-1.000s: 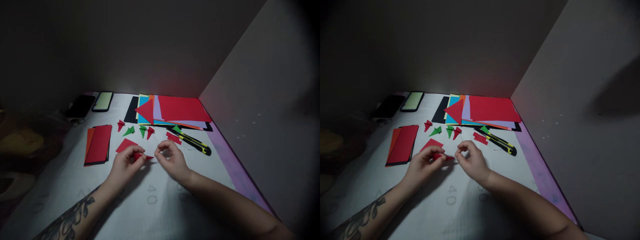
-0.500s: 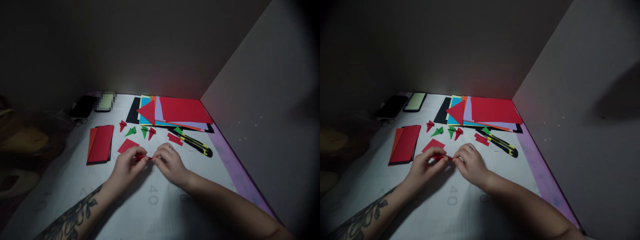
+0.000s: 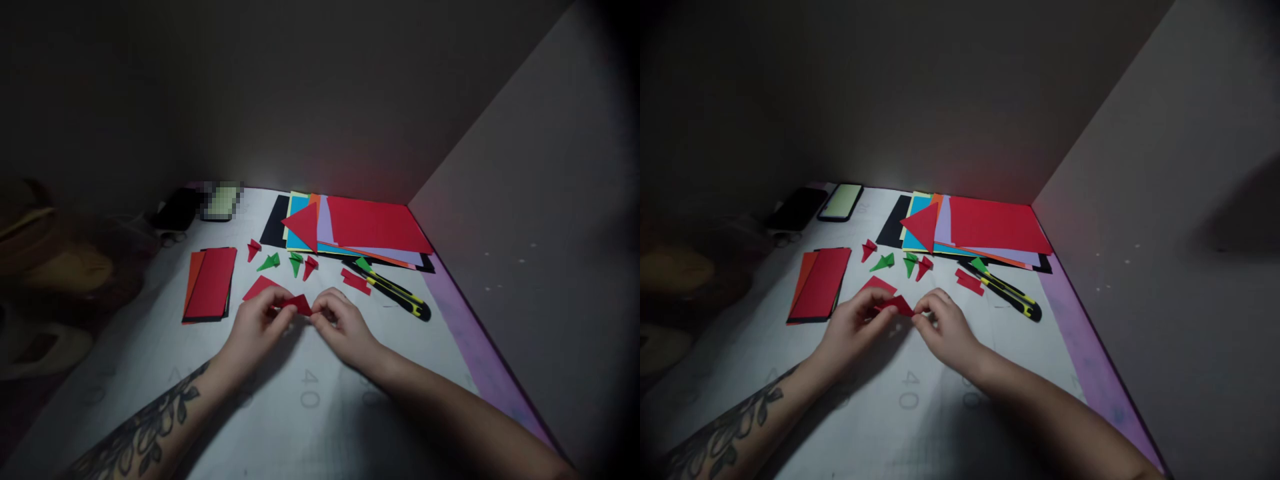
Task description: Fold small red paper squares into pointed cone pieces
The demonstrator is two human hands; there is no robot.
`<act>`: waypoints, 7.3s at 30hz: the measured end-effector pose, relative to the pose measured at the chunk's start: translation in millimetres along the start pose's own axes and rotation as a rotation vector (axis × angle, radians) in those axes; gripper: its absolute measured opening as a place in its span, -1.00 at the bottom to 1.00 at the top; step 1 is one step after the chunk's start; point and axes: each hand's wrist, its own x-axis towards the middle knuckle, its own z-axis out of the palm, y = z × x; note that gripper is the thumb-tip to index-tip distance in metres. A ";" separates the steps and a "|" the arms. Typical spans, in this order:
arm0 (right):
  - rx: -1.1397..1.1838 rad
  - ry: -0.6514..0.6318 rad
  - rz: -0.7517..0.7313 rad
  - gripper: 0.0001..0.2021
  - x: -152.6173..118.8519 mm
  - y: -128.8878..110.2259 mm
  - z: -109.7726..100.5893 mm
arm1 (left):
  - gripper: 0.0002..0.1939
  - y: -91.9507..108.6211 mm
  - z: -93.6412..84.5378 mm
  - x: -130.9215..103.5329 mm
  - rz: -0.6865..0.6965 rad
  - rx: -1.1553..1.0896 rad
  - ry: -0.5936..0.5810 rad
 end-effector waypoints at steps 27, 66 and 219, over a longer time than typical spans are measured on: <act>0.417 0.043 0.014 -0.85 -1.4 5.1 3.8 | -0.90 12.9 -3.6 0.4 0.065 -0.200 -0.220; 0.220 0.027 0.049 -0.90 -5.5 -1.6 7.6 | -0.77 7.1 2.2 4.1 -0.568 -0.834 -0.214; 0.285 0.111 0.266 -0.83 3.4 -5.8 6.0 | -0.73 5.6 12.9 -4.2 -0.243 -0.307 -0.027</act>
